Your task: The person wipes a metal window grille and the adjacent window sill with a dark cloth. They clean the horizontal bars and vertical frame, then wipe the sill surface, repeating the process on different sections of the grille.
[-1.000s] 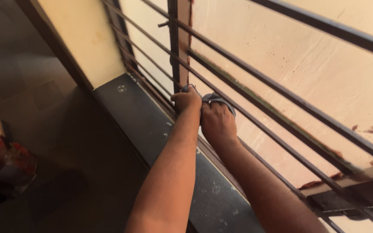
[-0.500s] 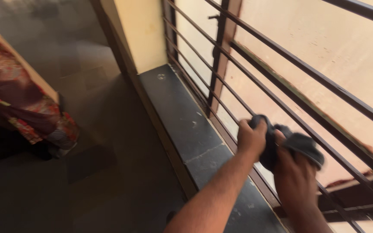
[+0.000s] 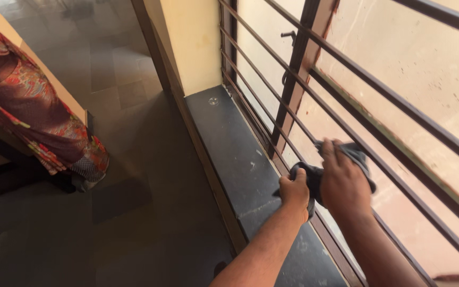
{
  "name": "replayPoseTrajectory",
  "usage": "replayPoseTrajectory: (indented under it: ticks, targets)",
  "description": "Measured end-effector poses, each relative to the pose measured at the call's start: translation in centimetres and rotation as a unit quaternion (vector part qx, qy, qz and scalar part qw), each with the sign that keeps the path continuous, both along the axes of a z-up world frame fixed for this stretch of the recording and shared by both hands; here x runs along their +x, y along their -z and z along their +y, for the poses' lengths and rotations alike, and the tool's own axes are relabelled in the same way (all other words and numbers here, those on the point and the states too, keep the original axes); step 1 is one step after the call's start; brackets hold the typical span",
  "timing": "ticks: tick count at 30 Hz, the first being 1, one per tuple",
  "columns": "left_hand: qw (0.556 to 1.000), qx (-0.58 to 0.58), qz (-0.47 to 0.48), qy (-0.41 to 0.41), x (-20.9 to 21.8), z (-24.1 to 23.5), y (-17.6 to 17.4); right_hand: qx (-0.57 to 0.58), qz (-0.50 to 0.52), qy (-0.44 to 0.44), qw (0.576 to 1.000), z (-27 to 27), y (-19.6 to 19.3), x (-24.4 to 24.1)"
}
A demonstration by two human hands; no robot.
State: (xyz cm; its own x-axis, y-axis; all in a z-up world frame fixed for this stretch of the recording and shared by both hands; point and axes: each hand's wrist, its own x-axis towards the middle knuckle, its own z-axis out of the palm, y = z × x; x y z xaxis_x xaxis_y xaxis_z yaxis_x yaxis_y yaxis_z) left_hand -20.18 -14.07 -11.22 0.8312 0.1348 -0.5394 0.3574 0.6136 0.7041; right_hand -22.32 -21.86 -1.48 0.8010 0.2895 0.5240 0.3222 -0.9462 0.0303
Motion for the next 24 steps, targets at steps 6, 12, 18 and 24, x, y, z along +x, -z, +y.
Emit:
replayPoseTrajectory:
  ticks: [6,12,18,24]
  targets:
    - [0.994,-0.021,0.015,0.111,6.8,-0.5,2.0,-0.053,0.19,0.088,0.976,5.3,0.0,8.2]
    - [0.995,-0.011,0.003,0.102,12.6,0.6,2.6,-0.032,0.083,0.02,0.996,8.0,0.0,12.9]
    - [0.996,0.049,0.009,0.071,11.1,0.2,3.0,0.044,0.12,-0.006,0.992,7.4,-0.5,12.0]
    - [0.99,0.073,-0.008,0.124,3.1,-1.9,2.0,0.054,0.104,0.0,0.993,3.7,-0.5,4.3]
